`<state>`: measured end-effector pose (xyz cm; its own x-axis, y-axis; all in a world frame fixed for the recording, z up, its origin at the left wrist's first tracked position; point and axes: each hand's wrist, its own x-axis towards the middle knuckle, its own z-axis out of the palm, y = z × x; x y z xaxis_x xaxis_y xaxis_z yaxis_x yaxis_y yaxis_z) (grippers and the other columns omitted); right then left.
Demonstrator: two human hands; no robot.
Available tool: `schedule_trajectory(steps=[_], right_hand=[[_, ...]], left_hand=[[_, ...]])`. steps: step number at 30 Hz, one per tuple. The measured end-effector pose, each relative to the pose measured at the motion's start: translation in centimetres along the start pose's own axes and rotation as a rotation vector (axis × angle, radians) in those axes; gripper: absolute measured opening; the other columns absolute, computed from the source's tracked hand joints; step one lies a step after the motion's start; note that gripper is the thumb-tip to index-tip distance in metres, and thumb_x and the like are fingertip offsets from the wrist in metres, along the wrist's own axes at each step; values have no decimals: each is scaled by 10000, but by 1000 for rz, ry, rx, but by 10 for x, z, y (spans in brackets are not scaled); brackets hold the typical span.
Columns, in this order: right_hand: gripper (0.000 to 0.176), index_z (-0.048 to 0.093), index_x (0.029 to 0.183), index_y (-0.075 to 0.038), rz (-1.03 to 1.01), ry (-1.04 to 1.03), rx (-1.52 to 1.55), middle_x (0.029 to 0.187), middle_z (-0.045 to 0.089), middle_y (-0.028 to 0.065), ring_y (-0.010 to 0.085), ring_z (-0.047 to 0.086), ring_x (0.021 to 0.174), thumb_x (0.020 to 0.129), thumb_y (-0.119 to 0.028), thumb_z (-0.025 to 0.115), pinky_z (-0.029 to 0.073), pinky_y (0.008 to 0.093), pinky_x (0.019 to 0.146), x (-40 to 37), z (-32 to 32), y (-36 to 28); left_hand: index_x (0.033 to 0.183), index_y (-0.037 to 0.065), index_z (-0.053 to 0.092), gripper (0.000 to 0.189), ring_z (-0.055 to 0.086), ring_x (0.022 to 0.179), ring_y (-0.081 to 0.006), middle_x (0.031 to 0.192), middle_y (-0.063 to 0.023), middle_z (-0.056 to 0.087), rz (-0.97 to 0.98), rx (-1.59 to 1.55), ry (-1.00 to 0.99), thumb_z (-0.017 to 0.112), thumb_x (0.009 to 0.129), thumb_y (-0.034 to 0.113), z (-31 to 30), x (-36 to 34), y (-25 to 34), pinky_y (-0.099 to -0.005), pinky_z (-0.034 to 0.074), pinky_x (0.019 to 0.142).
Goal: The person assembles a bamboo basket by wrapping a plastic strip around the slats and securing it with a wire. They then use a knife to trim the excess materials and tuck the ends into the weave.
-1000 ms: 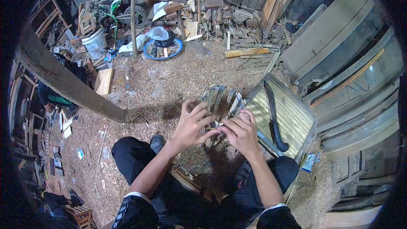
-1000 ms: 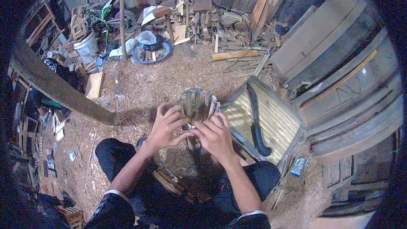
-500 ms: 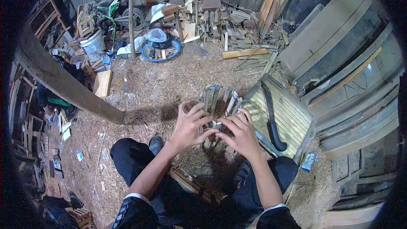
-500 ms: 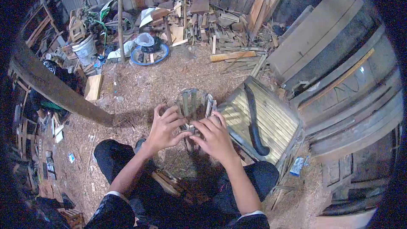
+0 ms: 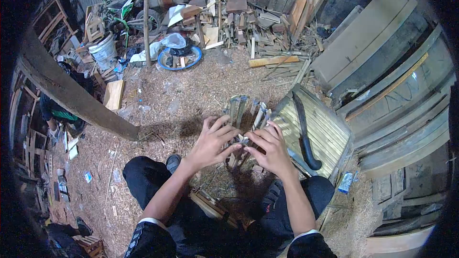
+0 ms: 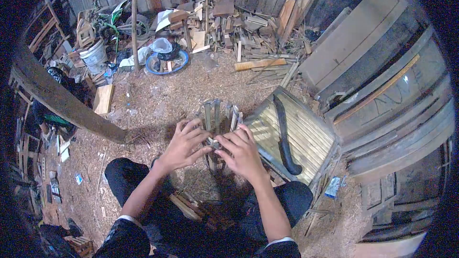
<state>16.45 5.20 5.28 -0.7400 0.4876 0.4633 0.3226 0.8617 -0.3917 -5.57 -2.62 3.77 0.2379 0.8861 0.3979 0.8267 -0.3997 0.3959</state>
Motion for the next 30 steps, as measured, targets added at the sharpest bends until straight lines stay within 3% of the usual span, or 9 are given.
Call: schedule_trajectory(steps=[10, 18, 30], right_hand=[[371, 695, 1143, -63, -29, 4, -31, 1032, 663, 59, 249, 581, 1041, 804, -196, 766, 339, 491, 1128, 2, 1, -4], [388, 681, 1163, -60, -61, 27, -39, 1034, 667, 52, 248, 582, 1057, 803, -185, 758, 329, 499, 1141, 12, 6, -2], [406, 687, 1156, -71, -45, 42, -34, 1027, 669, 60, 265, 573, 1059, 770, -157, 779, 342, 493, 1144, 18, 24, 10]], left_hand=[[1116, 44, 684, 388, 482, 1278, -326, 1107, -79, 667, 13, -37, 85, 708, 887, 357, -2, -3, 2, -579, 250, 1127], [1079, 40, 709, 371, 524, 1225, -311, 1000, -60, 675, -34, 30, 156, 748, 837, 318, -5, -3, -1, -652, 87, 1203], [1071, 44, 707, 340, 520, 1258, -321, 1032, -54, 690, -74, 61, 156, 767, 812, 255, 7, -1, -14, -674, 71, 1193]])
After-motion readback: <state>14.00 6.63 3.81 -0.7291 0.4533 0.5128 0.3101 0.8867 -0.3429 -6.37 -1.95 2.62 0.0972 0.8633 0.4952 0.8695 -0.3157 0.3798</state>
